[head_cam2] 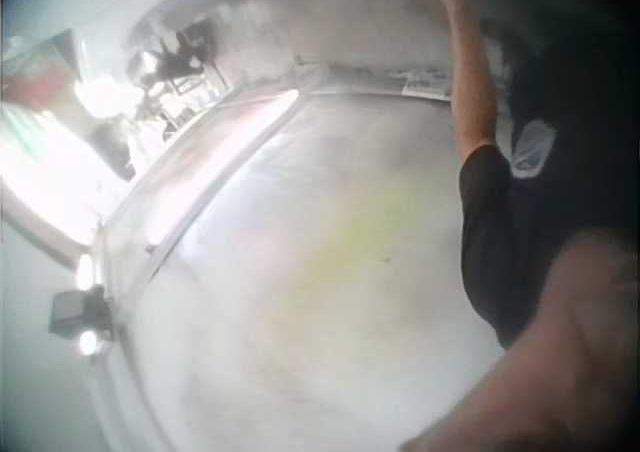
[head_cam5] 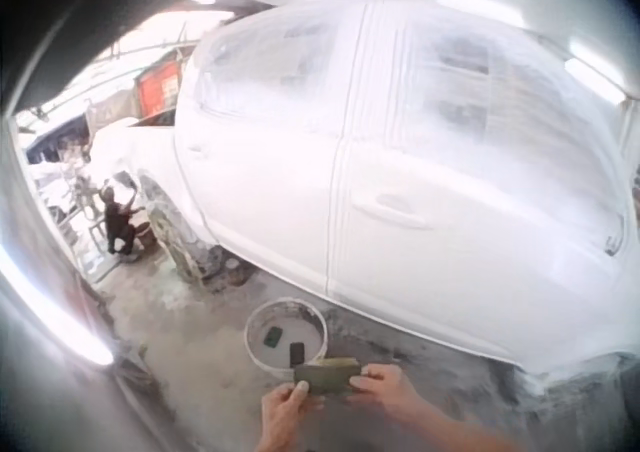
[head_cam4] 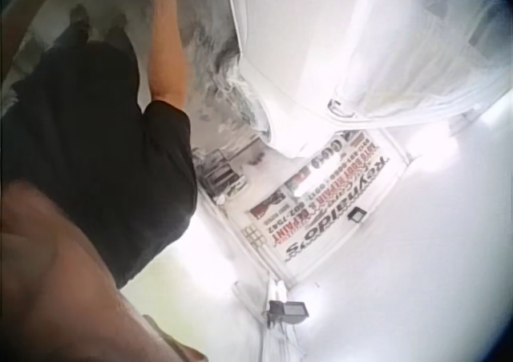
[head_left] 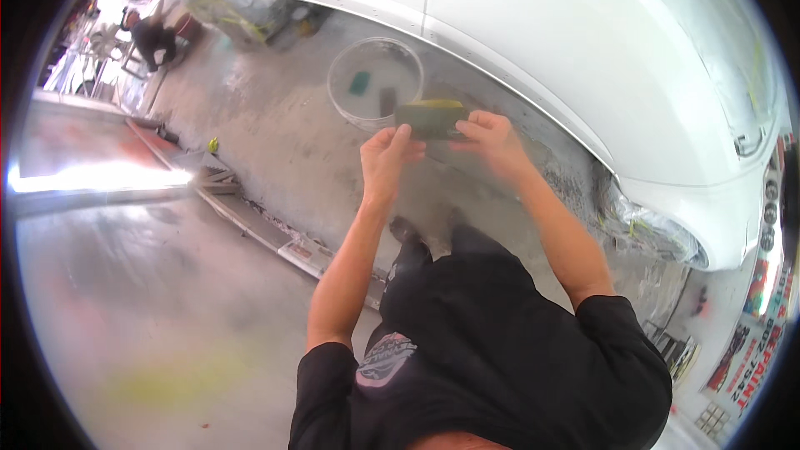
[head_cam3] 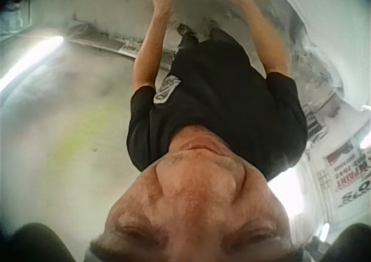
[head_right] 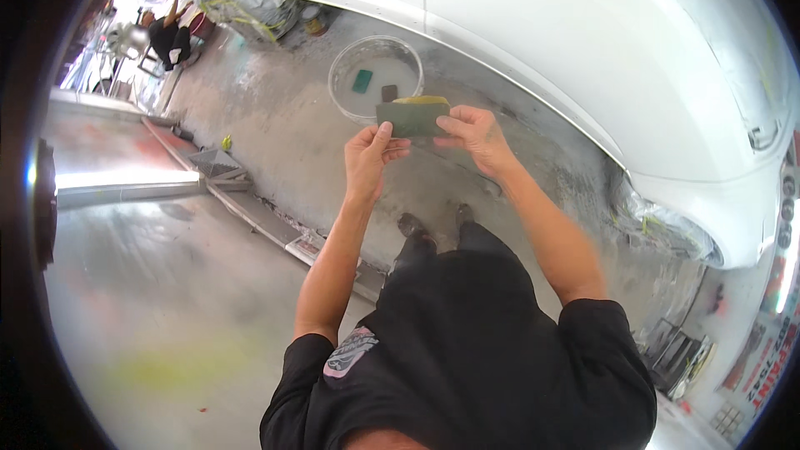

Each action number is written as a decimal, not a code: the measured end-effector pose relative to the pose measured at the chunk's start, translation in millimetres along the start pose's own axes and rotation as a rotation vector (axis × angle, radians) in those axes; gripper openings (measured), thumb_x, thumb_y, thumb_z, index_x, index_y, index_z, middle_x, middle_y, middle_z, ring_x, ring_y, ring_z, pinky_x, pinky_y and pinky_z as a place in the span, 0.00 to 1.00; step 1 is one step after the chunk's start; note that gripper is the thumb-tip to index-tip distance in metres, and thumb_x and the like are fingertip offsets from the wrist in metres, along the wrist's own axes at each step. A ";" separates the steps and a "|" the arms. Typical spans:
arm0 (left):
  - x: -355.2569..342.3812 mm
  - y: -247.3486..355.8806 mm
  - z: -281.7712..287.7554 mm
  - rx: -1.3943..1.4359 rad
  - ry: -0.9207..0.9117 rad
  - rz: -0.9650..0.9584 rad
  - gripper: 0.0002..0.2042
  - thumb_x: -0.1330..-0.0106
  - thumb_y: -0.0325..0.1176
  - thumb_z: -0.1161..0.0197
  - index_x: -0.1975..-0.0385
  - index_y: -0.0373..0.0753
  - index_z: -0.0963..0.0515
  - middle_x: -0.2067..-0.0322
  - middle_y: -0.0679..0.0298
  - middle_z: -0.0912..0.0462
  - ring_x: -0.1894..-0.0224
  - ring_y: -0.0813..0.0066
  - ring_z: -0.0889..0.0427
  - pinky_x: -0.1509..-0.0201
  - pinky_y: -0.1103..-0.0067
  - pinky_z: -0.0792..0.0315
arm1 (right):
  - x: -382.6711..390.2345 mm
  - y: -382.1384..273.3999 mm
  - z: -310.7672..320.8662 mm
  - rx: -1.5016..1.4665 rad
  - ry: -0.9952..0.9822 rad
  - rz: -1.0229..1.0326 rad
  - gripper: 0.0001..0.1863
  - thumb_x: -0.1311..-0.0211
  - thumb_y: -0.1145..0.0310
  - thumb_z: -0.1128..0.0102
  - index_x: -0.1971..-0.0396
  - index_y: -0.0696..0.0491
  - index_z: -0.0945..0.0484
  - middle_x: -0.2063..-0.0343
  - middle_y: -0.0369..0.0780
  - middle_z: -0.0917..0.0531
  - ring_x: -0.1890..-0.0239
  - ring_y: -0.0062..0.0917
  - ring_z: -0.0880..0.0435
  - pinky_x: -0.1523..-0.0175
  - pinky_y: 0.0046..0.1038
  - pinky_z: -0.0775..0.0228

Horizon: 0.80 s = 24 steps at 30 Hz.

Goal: Wet sand the white body panels of a truck using a sanding block and water from a bucket.

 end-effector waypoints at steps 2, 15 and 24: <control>6.1 -9.1 -17.8 -0.017 -0.025 0.031 0.14 0.23 0.34 0.32 0.53 0.26 0.15 0.62 0.56 0.10 0.62 0.71 0.10 0.57 0.77 0.14 | 12.7 10.8 25.3 -0.088 0.140 -0.026 0.14 0.26 0.67 0.32 0.53 0.64 0.15 0.55 0.42 0.12 0.50 0.30 0.11 0.47 0.37 0.11; 68.1 -65.0 -137.0 -0.137 0.019 -0.020 0.28 0.27 0.29 0.32 0.30 0.29 0.31 0.55 0.53 0.12 0.59 0.61 0.09 0.52 0.67 0.13 | 96.6 -26.6 138.0 -0.022 0.297 0.173 0.18 0.29 0.70 0.32 0.43 0.61 0.18 0.61 0.41 0.13 0.60 0.24 0.13 0.57 0.30 0.13; 70.4 -99.2 -204.4 0.674 -0.385 0.269 0.32 0.20 0.45 0.38 0.23 0.39 0.37 0.27 0.52 0.29 0.24 0.48 0.32 0.20 0.45 0.38 | 74.8 -22.3 145.9 -0.085 -0.043 0.021 0.28 0.28 0.73 0.32 0.30 0.57 0.26 0.53 0.44 0.10 0.56 0.26 0.11 0.56 0.33 0.11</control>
Point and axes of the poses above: each hand's wrist, its own x-axis away from the middle knuckle, its own z-axis out of the back of the hand, y = z × x, the point moved 10 cm from there along -x, towards the middle knuckle
